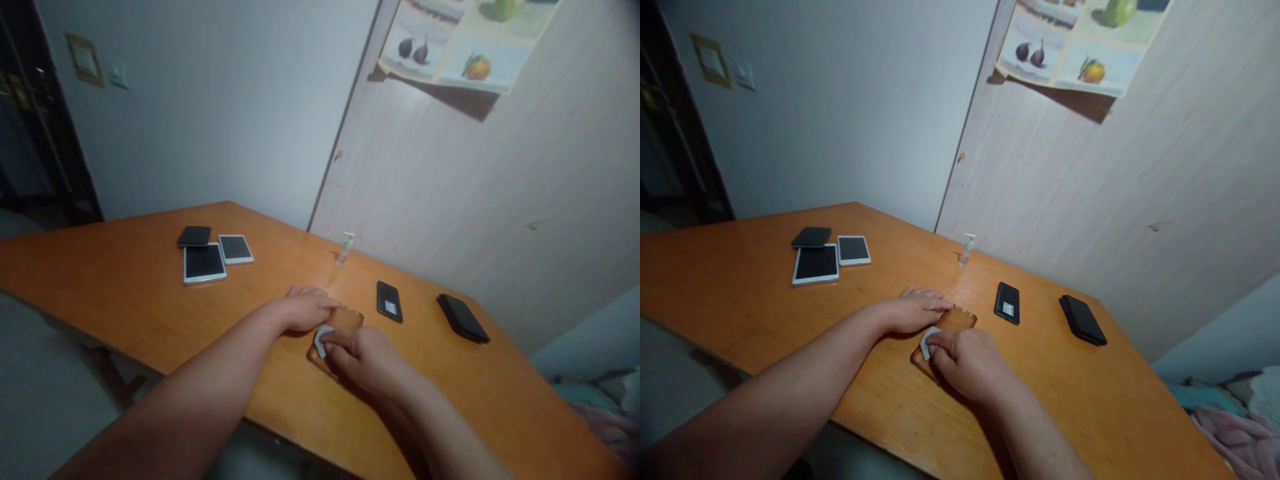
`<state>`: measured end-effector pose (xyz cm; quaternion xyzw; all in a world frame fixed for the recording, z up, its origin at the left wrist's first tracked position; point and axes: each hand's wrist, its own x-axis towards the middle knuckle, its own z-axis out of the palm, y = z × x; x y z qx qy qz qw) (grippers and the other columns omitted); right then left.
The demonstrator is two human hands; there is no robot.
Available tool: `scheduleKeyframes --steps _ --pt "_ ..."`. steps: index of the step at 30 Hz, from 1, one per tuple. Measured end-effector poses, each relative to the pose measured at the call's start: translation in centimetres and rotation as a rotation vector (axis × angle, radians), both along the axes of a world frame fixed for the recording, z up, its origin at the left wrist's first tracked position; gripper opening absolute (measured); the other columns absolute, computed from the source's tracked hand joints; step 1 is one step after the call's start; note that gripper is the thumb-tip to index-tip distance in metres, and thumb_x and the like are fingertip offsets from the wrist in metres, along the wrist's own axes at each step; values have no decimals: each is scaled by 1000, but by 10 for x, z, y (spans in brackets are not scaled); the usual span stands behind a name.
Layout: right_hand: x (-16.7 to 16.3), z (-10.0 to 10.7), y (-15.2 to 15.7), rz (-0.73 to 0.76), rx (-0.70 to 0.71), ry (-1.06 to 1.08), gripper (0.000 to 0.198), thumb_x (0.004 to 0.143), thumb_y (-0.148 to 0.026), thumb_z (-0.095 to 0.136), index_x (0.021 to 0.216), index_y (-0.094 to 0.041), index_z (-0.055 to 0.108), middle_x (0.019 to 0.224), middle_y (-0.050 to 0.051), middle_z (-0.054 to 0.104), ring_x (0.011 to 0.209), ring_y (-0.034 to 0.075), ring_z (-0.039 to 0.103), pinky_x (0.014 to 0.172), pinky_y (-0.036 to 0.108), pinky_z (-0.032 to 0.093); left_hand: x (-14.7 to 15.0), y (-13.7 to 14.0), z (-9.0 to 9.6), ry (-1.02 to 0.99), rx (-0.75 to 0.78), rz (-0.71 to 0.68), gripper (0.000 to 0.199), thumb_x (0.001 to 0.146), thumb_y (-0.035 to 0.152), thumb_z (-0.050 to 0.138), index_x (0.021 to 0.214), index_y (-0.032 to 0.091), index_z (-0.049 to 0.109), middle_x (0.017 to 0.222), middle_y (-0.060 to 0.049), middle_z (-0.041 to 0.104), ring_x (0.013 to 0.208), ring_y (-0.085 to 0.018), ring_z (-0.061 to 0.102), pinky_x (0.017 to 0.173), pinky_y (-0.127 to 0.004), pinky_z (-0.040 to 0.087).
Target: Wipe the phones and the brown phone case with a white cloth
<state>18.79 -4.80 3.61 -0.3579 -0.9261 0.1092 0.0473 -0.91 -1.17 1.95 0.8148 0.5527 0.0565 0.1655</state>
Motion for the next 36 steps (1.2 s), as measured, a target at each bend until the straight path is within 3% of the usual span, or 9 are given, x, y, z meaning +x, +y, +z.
scheduleKeyframes --steps 3,8,12,18,27,33,36 --pt "0 1 -3 72 -69 34 32 99 -30 42 92 -27 73 73 -2 67 63 12 56 61 24 33 0 -1 0 -2 19 -11 47 91 40 43 138 43 51 149 1 50 140 -28 37 114 -59 24" --pt "2 1 -2 -17 -6 43 25 96 -30 48 102 -30 73 77 -1 69 65 13 57 62 25 34 1 -2 -2 -20 57 -8 47 89 44 48 136 41 53 146 1 52 139 -29 37 113 -55 28" --pt "1 4 -8 129 -156 98 30 98 -30 44 83 -26 70 68 -4 63 63 11 54 61 23 34 0 -3 -4 -42 58 -12 54 83 52 56 135 40 53 147 -1 51 139 -30 37 113 -57 25" --pt "3 -1 -3 33 -225 167 23 94 -31 51 90 -27 73 76 -3 68 69 13 58 64 24 39 1 -3 -6 -43 84 9 57 80 56 60 134 41 52 144 0 52 137 -31 38 113 -54 26" --pt "27 1 -2 40 -573 198 18 89 -27 57 78 -20 69 68 -4 64 59 10 51 57 21 38 2 -3 -4 -33 70 19 57 79 55 61 133 41 53 143 0 52 135 -32 39 110 -53 29" --pt "14 -7 -2 25 -426 213 16 90 -28 56 82 -22 68 72 -4 64 65 11 54 60 22 38 1 -1 -8 -63 91 30 61 75 58 65 133 43 53 141 1 53 134 -31 40 111 -50 28" --pt "16 -10 11 -83 -250 161 16 90 -28 56 83 -22 68 75 -2 65 68 13 56 62 24 38 1 -2 -8 -56 98 16 59 76 60 63 132 42 54 140 1 54 134 -30 41 111 -48 28"
